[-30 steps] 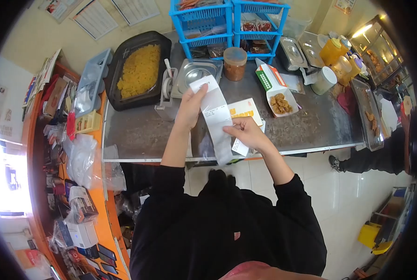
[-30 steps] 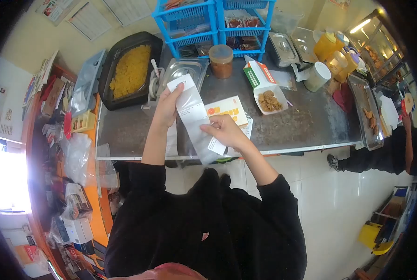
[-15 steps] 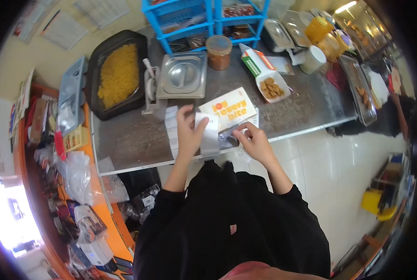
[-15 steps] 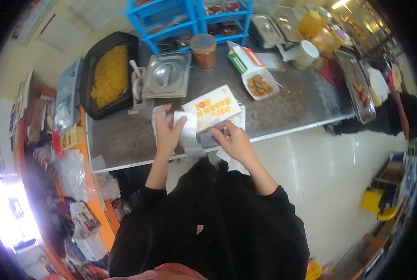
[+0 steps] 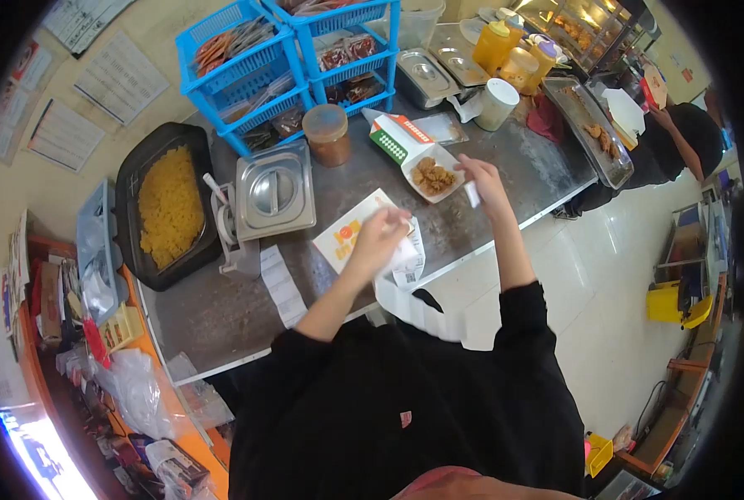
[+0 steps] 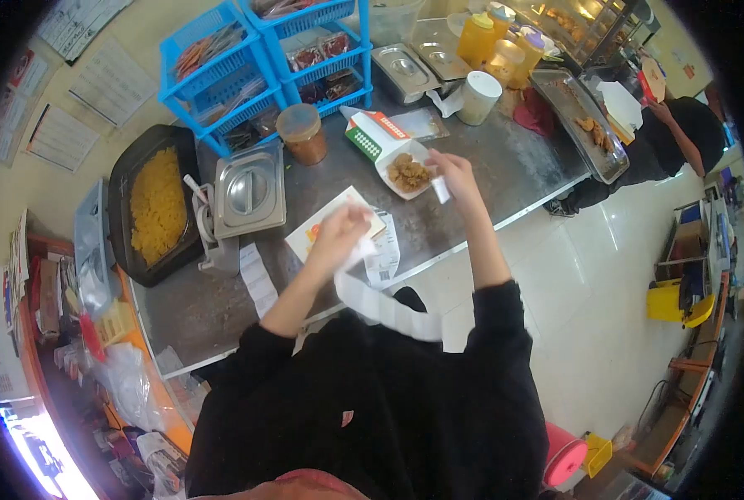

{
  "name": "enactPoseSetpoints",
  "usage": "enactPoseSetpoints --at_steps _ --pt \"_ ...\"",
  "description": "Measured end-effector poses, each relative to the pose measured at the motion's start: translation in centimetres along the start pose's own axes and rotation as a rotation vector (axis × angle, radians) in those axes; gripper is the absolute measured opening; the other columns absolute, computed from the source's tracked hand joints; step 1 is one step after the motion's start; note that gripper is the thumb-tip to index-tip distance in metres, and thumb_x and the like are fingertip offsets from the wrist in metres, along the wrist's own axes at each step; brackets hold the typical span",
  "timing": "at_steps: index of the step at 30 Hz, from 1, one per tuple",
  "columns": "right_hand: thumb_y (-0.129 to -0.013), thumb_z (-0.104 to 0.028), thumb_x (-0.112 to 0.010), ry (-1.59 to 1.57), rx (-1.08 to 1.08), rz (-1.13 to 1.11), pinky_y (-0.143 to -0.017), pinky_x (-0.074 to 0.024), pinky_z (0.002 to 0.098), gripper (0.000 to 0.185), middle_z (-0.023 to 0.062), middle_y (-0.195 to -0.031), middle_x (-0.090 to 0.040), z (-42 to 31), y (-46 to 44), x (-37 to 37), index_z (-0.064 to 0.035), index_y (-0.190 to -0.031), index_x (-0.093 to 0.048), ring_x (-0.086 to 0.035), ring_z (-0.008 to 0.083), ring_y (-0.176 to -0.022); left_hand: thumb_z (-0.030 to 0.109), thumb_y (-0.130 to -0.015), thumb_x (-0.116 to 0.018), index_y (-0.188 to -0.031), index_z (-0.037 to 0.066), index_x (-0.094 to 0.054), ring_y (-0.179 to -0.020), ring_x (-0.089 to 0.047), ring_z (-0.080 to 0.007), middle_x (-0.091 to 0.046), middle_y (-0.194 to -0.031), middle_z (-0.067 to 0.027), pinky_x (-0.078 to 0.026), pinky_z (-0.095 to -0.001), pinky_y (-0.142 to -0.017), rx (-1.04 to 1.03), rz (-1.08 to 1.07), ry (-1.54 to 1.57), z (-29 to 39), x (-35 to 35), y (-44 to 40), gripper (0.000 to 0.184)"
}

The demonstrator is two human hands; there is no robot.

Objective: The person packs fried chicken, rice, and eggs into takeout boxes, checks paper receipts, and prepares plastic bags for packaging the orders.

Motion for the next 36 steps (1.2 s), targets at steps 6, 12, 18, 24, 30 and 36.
enactPoseSetpoints --at_steps 6,12,18,24,30,36 --pt "-0.064 -0.056 -0.067 1.134 0.243 -0.093 -0.076 -0.0498 0.0401 0.065 0.0239 -0.092 -0.064 -5.3 -12.4 -5.8 0.0036 -0.09 -0.066 -0.064 0.0349 -0.088 0.054 -0.07 -0.064 -0.113 -0.009 -0.052 -0.105 -0.057 -0.0364 -0.057 -0.11 -0.03 -0.044 -0.0375 -0.087 0.392 0.12 -0.427 -7.4 1.0 -17.0 0.076" --pt "-0.062 -0.038 -0.067 1.18 0.323 -0.398 -0.079 -0.0497 0.0404 0.053 0.0211 -0.094 -0.065 -5.6 -18.0 -7.1 0.0029 -0.096 -0.064 -0.063 0.0351 -0.089 0.044 -0.074 -0.063 -0.114 0.0 -0.055 -0.088 -0.062 -0.0369 -0.065 -0.09 -0.0216 -0.047 -0.0423 -0.078 0.331 0.262 -0.552 -5.1 0.4 -21.2 0.06" --pt "-0.077 -0.021 -0.06 0.707 0.667 -0.427 -0.056 -0.0468 0.0428 0.03 0.0142 -0.063 -0.06 -3.9 -11.6 2.5 -0.0079 -0.104 -0.053 -0.061 0.0336 -0.061 0.026 -0.079 -0.056 -0.12 0.005 -0.049 -0.078 -0.061 -0.0404 -0.064 -0.082 -0.0206 -0.047 -0.0459 -0.072 -0.091 0.171 -0.697 -1.7 -2.1 -16.4 0.046" --pt "-0.069 -0.012 -0.065 0.798 1.132 -0.27 -0.051 -0.0419 0.0336 0.047 0.006 -0.06 -0.051 4.6 -6.0 4.2 -0.0055 -0.114 -0.054 -0.052 0.0217 -0.051 0.016 -0.082 -0.055 -0.117 0.004 -0.053 -0.075 -0.063 -0.0291 -0.065 -0.09 -0.0124 -0.048 -0.039 -0.066 -0.122 0.365 -0.382 -7.2 -4.6 -13.0 0.037" --pt "-0.066 -0.01 -0.065 0.881 1.262 -0.118 -0.048 -0.0374 0.0285 0.044 -0.0011 -0.057 -0.045 5.1 -5.1 3.7 -0.0056 -0.109 -0.059 -0.045 0.0145 -0.047 0.017 -0.082 -0.065 -0.093 0.003 -0.062 -0.066 -0.057 -0.0093 -0.063 -0.082 -0.0045 -0.044 -0.0215 -0.056 0.698 0.299 0.342 -4.4 -3.5 -10.9 0.018" --pt "-0.067 -0.01 -0.064 0.868 1.193 -0.056 -0.049 -0.0378 0.0283 0.044 -0.0011 -0.057 -0.045 4.9 -4.1 3.6 -0.0052 -0.111 -0.058 -0.045 0.0144 -0.047 0.032 -0.077 -0.072 -0.089 0.0 -0.058 -0.072 -0.056 -0.0125 -0.059 -0.084 -0.0053 -0.045 -0.0232 -0.068 0.488 0.341 0.155 -5.2 -3.4 -11.2 0.036"
Point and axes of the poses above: each hand's wrist, its own y-axis away from the middle knuckle, its own x-axis out of the back of the hand, z = x × y, the point moved 3 cm from there along -y, towards the middle knuckle
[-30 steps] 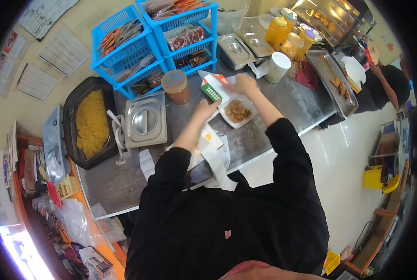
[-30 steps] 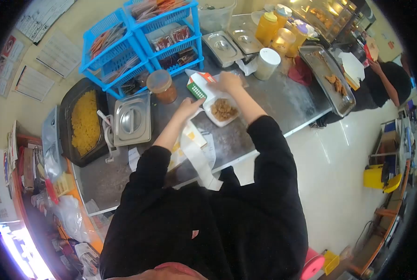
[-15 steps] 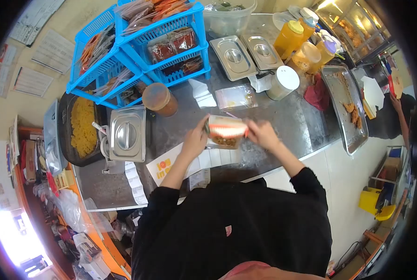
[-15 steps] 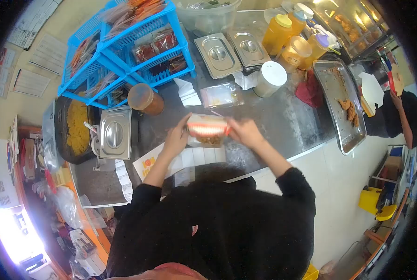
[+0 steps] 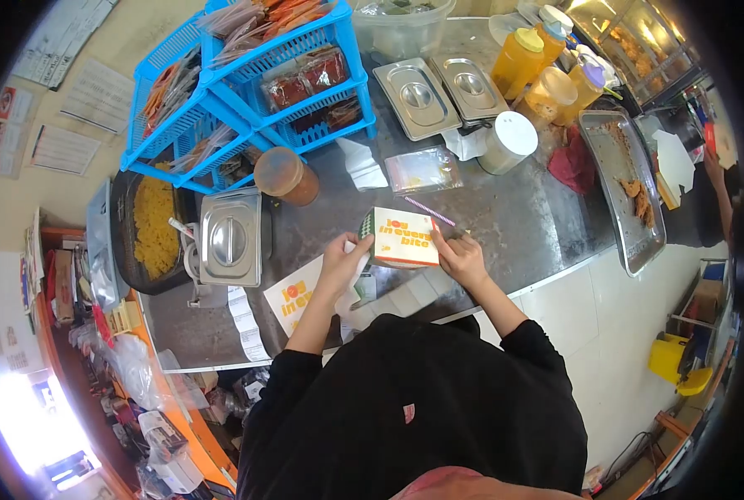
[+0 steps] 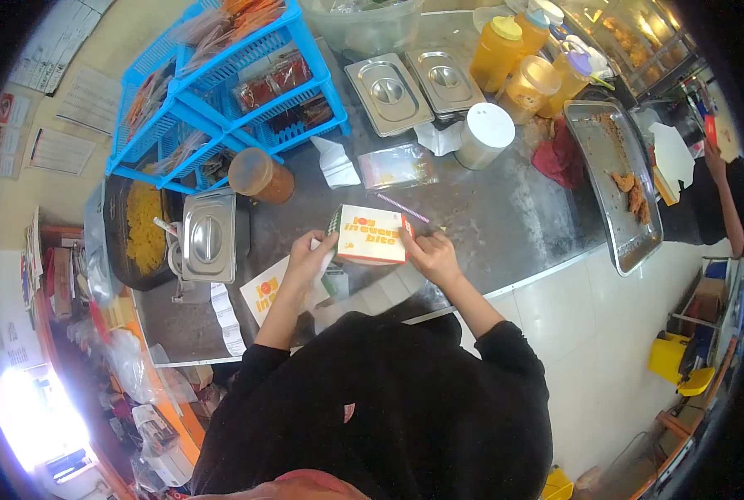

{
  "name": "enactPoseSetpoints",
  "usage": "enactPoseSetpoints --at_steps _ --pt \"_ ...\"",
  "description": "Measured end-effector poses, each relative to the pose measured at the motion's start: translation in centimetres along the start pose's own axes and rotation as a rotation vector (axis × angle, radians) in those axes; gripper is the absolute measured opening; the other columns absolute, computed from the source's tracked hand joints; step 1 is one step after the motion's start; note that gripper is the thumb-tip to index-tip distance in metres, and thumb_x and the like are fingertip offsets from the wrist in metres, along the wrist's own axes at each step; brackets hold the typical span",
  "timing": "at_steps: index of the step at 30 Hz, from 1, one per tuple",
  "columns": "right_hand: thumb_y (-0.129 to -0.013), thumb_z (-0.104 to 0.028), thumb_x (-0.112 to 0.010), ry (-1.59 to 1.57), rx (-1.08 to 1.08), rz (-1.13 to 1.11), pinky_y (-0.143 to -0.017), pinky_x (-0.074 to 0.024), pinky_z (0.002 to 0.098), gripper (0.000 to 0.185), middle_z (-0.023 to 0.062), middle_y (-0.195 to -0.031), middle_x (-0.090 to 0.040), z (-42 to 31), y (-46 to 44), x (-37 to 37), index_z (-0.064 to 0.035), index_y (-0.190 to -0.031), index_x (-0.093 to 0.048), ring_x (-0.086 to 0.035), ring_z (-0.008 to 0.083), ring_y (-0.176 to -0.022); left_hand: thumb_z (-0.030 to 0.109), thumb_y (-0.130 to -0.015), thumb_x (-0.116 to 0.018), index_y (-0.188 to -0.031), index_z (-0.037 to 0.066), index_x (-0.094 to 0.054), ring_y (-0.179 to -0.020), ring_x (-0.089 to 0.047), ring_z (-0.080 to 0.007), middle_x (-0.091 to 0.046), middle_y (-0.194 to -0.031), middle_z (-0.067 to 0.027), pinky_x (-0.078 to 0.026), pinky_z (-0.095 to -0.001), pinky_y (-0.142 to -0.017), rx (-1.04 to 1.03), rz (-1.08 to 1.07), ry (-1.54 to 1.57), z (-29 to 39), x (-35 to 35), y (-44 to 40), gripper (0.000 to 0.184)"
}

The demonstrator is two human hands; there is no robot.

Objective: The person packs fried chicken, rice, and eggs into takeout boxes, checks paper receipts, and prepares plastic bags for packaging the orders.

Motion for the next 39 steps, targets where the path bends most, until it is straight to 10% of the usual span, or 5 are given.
enactPoseSetpoints --at_steps 5,13,22,29,39 --pt "-0.07 -0.012 -0.065 -0.066 -0.055 -0.09 -0.05 -0.0409 0.0309 0.044 0.0018 -0.056 -0.049 -0.7 -0.9 0.0 -0.0055 -0.113 -0.056 -0.051 0.0177 -0.048 0.039 -0.07 -0.075 -0.086 -0.002 -0.058 -0.105 -0.047 -0.0273 -0.045 -0.114 -0.018 -0.038 -0.0322 -0.09 -0.248 0.177 -0.3 2.1 -0.4 -1.6 0.048" --pt "-0.073 -0.019 -0.064 -0.354 -0.395 -0.258 -0.054 -0.0478 0.0415 0.037 0.0132 -0.06 -0.059 1.9 -5.6 1.6 -0.0108 -0.108 -0.057 -0.06 0.033 -0.057 0.034 -0.08 -0.058 -0.09 -0.001 -0.058 -0.07 -0.057 -0.0224 -0.06 -0.074 -0.0126 -0.044 -0.0357 -0.065 -0.121 -0.168 -0.138 2.1 1.5 -6.1 0.037" --pt "-0.072 -0.016 -0.062 -0.414 -0.324 -0.364 -0.058 -0.0483 0.0432 0.027 0.0142 -0.064 -0.061 3.4 -9.2 3.0 -0.0074 -0.097 -0.062 -0.061 0.0346 -0.062 0.019 -0.077 -0.061 -0.102 0.011 -0.06 -0.08 -0.059 -0.0359 -0.063 -0.081 -0.0144 -0.046 -0.0437 -0.069 -0.69 0.162 -0.937 5.8 -1.0 -5.4 0.027" --pt "-0.072 -0.018 -0.063 -0.309 -0.242 -0.441 -0.056 -0.0472 0.0418 0.03 0.013 -0.065 -0.061 3.7 -7.5 3.0 -0.0095 -0.1 -0.057 -0.06 0.032 -0.062 0.001 -0.074 -0.053 -0.1 0.009 -0.063 -0.068 -0.058 -0.0252 -0.063 -0.076 -0.0129 -0.044 -0.0325 -0.064 -0.632 -0.216 -0.529 1.9 1.0 -8.8 0.029" --pt "-0.071 -0.015 -0.063 0.012 -0.056 -0.11 -0.053 -0.0432 0.0338 0.041 0.0026 -0.057 -0.049 0.4 -0.8 -1.3 -0.0055 -0.11 -0.054 -0.052 0.0214 -0.05 0.019 -0.088 -0.05 -0.103 -0.001 -0.059 -0.065 -0.056 -0.0105 -0.062 -0.082 -0.0036 -0.046 -0.0262 -0.061 0.281 -0.273 0.263 -1.0 1.4 -5.6 0.027"
Point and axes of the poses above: each hand's wrist, its own y-axis away from the middle knuckle, its own x-axis out of the back of the hand, z = x × y, the point moved 3 cm from there along -y, towards the middle knuckle
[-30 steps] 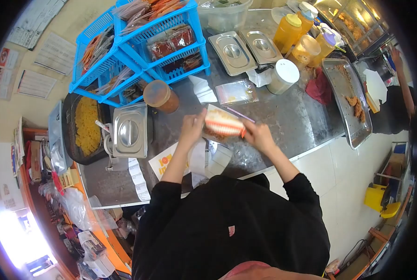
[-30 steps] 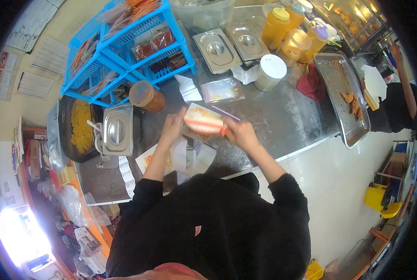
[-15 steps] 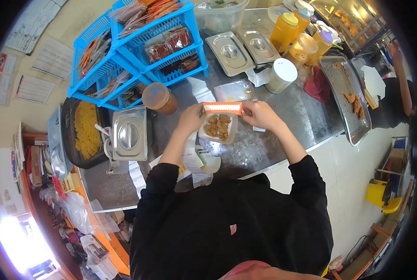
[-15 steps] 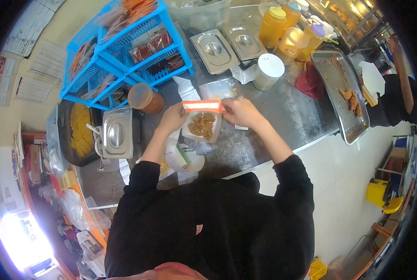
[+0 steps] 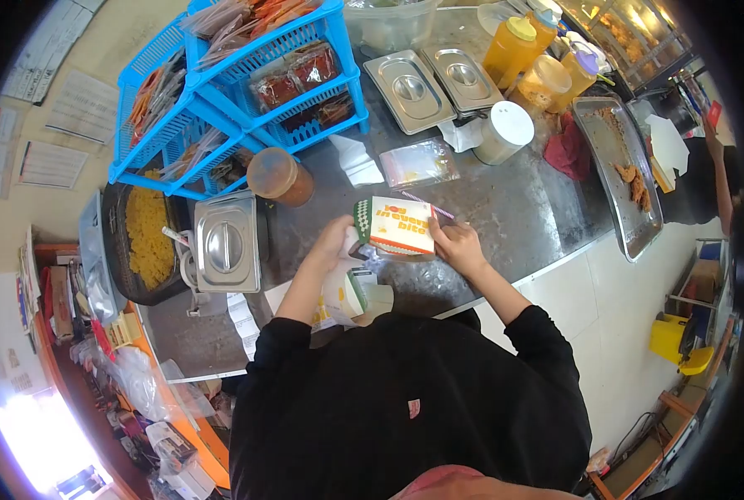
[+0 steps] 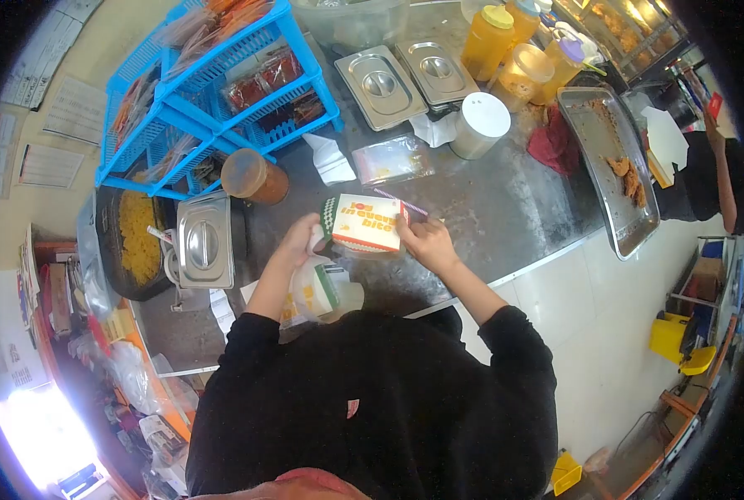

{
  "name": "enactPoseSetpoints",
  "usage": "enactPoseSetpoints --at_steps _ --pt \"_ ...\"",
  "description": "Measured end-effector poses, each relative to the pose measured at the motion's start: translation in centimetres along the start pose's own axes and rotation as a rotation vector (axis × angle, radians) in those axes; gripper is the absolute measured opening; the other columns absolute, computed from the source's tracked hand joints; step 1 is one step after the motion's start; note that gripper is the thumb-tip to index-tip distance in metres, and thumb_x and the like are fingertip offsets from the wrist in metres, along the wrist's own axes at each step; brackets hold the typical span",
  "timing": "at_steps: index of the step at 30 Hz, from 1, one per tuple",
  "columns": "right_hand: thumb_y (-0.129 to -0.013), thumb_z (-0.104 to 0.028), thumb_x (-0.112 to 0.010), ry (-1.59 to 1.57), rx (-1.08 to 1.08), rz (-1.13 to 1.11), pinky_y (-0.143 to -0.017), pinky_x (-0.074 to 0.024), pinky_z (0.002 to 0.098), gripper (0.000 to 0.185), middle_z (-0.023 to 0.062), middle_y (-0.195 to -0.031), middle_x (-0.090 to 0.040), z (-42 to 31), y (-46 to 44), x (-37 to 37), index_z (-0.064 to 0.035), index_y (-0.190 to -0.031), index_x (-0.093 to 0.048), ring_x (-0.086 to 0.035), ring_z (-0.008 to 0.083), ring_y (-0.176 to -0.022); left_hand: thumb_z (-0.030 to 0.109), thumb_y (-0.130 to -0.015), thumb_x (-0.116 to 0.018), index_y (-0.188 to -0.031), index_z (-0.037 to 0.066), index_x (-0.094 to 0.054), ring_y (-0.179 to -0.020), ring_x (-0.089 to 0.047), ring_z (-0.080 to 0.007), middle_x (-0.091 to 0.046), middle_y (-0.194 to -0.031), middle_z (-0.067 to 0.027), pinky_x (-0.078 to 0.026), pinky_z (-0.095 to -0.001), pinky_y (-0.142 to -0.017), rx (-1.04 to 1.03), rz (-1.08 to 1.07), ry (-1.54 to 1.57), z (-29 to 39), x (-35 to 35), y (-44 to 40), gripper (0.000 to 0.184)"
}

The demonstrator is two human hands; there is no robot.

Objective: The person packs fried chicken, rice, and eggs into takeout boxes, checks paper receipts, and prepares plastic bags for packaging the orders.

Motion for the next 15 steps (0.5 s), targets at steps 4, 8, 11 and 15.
enactPoseSetpoints --at_steps 4,8,11,15 --pt "-0.074 -0.014 -0.062 -0.067 -0.126 -0.023 -0.053 -0.044 0.0341 0.037 0.0044 -0.062 -0.054 0.0 0.1 0.1 -0.0053 -0.109 -0.055 -0.054 0.0225 -0.052 0.025 -0.082 -0.063 -0.104 0.0 -0.057 -0.071 -0.058 -0.0118 -0.062 -0.087 -0.0064 -0.047 -0.0248 -0.065 0.017 -0.304 -0.082 0.8 -0.6 1.5 0.034" --pt "-0.081 -0.014 -0.06 -0.353 -0.871 -0.159 -0.052 -0.0449 0.0305 0.034 0.0076 -0.073 -0.063 0.8 0.1 0.8 -0.0027 -0.112 -0.054 -0.057 0.0201 -0.054 0.029 -0.074 -0.074 -0.103 0.0 -0.056 -0.078 -0.058 -0.0132 -0.061 -0.09 -0.008 -0.046 -0.0236 -0.067 -0.102 -0.063 -0.357 1.2 -3.3 3.5 0.045" --pt "-0.085 -0.017 -0.057 -1.002 -0.794 -0.204 -0.05 -0.0443 0.0265 0.028 0.0088 -0.076 -0.065 1.3 0.8 -0.2 -0.0008 -0.108 -0.053 -0.057 0.0166 -0.054 0.029 -0.073 -0.075 -0.107 -0.001 -0.055 -0.08 -0.058 -0.0135 -0.061 -0.091 -0.0084 -0.046 -0.0233 -0.068 -0.082 -0.065 -0.363 1.5 -3.4 3.5 0.049" --pt "-0.085 -0.015 -0.059 -2.213 -1.048 -0.287 -0.045 -0.0374 0.0211 0.03 -0.0011 -0.067 -0.055 1.1 2.2 -0.3 -0.0043 -0.11 -0.048 -0.046 0.0052 -0.048 0.028 -0.075 -0.074 -0.108 0.0 -0.054 -0.078 -0.058 -0.0133 -0.061 -0.092 -0.0089 -0.046 -0.0235 -0.067 -0.174 -0.035 -0.365 0.7 -3.2 3.2 0.048"
Point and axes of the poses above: each hand's wrist, its own y-axis away from the middle knuckle, its own x-axis out of the back of the hand, z = x × y, the point moved 3 cm from there along -y, towards the middle knuckle
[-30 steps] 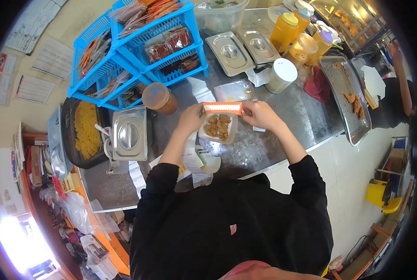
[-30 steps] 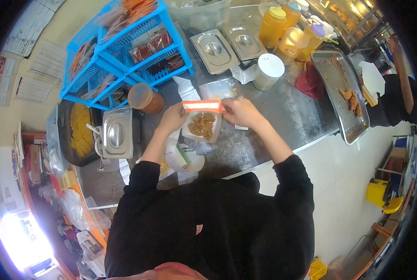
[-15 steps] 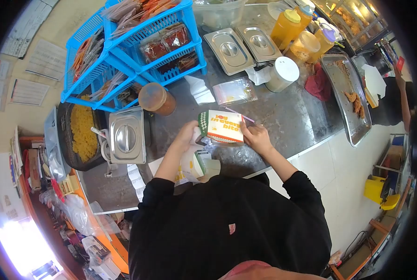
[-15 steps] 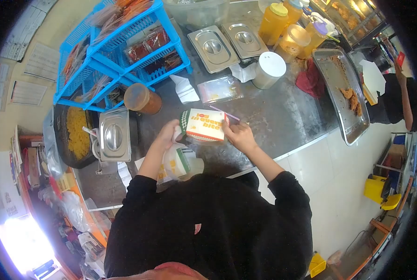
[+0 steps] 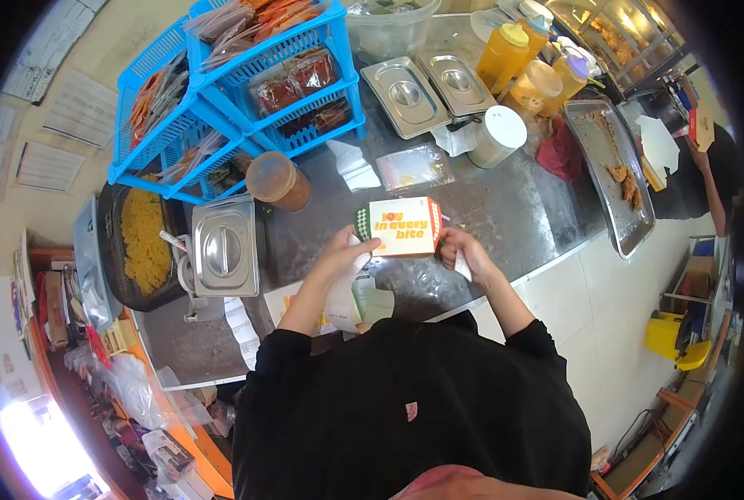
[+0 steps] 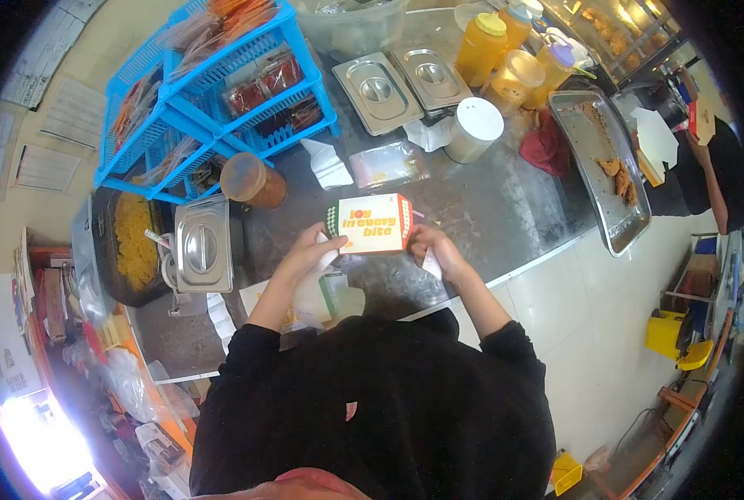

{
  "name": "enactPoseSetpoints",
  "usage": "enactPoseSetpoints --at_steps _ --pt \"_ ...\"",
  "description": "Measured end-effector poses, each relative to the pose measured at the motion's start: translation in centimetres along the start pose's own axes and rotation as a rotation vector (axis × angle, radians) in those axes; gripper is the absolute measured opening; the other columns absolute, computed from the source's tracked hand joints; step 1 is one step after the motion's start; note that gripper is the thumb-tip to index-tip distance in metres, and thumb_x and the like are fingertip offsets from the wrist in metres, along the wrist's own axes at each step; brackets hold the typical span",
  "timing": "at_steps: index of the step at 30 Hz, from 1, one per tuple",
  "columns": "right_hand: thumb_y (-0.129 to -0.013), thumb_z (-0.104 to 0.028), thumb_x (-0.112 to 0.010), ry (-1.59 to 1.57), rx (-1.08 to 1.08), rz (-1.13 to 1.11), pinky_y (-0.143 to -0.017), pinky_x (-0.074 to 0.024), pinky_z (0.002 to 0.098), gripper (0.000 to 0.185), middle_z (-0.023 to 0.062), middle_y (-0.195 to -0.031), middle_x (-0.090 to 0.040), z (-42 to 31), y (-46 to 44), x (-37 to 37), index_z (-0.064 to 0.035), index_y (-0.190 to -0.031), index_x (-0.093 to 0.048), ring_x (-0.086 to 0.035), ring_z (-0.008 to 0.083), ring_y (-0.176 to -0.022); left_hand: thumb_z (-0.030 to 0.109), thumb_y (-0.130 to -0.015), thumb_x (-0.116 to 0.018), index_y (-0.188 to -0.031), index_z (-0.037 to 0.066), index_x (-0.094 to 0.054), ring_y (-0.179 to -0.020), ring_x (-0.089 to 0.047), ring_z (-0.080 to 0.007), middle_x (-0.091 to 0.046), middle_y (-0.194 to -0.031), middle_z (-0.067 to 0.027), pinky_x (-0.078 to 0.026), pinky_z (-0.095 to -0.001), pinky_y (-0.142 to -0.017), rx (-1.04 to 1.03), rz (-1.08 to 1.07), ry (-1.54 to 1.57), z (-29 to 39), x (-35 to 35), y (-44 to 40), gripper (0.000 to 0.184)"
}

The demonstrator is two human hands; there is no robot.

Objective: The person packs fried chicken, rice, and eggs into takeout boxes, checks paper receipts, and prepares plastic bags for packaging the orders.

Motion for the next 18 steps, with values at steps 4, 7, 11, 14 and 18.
enactPoseSetpoints --at_steps 4,7,11,14,18 --pt "-0.087 -0.029 -0.061 0.375 0.003 0.278 -0.045 -0.0352 0.0186 0.037 -0.0041 -0.071 -0.053 1.7 0.5 -1.6 -0.0082 -0.114 -0.047 -0.045 0.0023 -0.053 0.027 -0.079 -0.071 -0.107 0.001 -0.054 -0.076 -0.058 -0.013 -0.061 -0.092 -0.0081 -0.046 -0.0237 -0.066 -0.05 0.031 -0.068 -0.7 -0.2 -0.1 0.042" --pt "-0.089 -0.036 -0.058 0.404 -0.046 0.339 -0.047 -0.0377 0.0184 0.039 -0.0039 -0.082 -0.058 2.7 0.1 -1.5 -0.0096 -0.115 -0.05 -0.047 0.003 -0.058 0.026 -0.082 -0.067 -0.106 0.003 -0.055 -0.076 -0.057 -0.0122 -0.06 -0.092 -0.007 -0.045 -0.0237 -0.064 -0.112 0.086 -0.156 -2.9 0.8 -1.7 0.036" --pt "-0.091 -0.047 -0.05 0.534 -0.04 0.342 -0.058 -0.0446 0.0216 0.057 0.0019 -0.106 -0.058 2.1 1.2 -2.3 -0.0083 -0.133 -0.041 -0.052 0.0058 -0.073 0.027 -0.086 -0.063 -0.102 0.004 -0.055 -0.075 -0.053 -0.0109 -0.058 -0.089 -0.0053 -0.043 -0.0241 -0.065 -0.078 0.055 -0.069 -1.4 -1.1 -2.0 0.029" --pt "-0.089 -0.049 -0.05 0.397 -0.162 0.3 -0.064 -0.0458 0.0237 0.059 0.0033 -0.105 -0.059 1.0 1.4 -3.2 -0.0073 -0.13 -0.044 -0.054 0.0084 -0.076 0.029 -0.087 -0.061 -0.102 0.004 -0.053 -0.075 -0.051 -0.0109 -0.056 -0.088 -0.0046 -0.042 -0.0234 -0.065 -0.041 0.118 -0.045 -2.9 -0.6 -2.3 0.03" --pt "-0.088 -0.047 -0.054 0.285 0.008 0.434 -0.045 -0.0415 0.0212 0.048 0.003 -0.076 -0.06 1.5 0.8 -3.5 -0.0023 -0.105 -0.057 -0.048 0.0057 -0.052 0.025 -0.088 -0.061 -0.106 0.003 -0.052 -0.083 -0.057 -0.0143 -0.058 -0.094 -0.0077 -0.046 -0.0239 -0.068 -0.01 0.078 0.158 -2.8 -1.3 -2.8 0.03"
Point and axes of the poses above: each hand's wrist, its own y-axis away from the middle knuckle, its own x-axis out of the back of the hand, z = x × y, the point moved 3 cm from there along -y, towards the middle knuckle
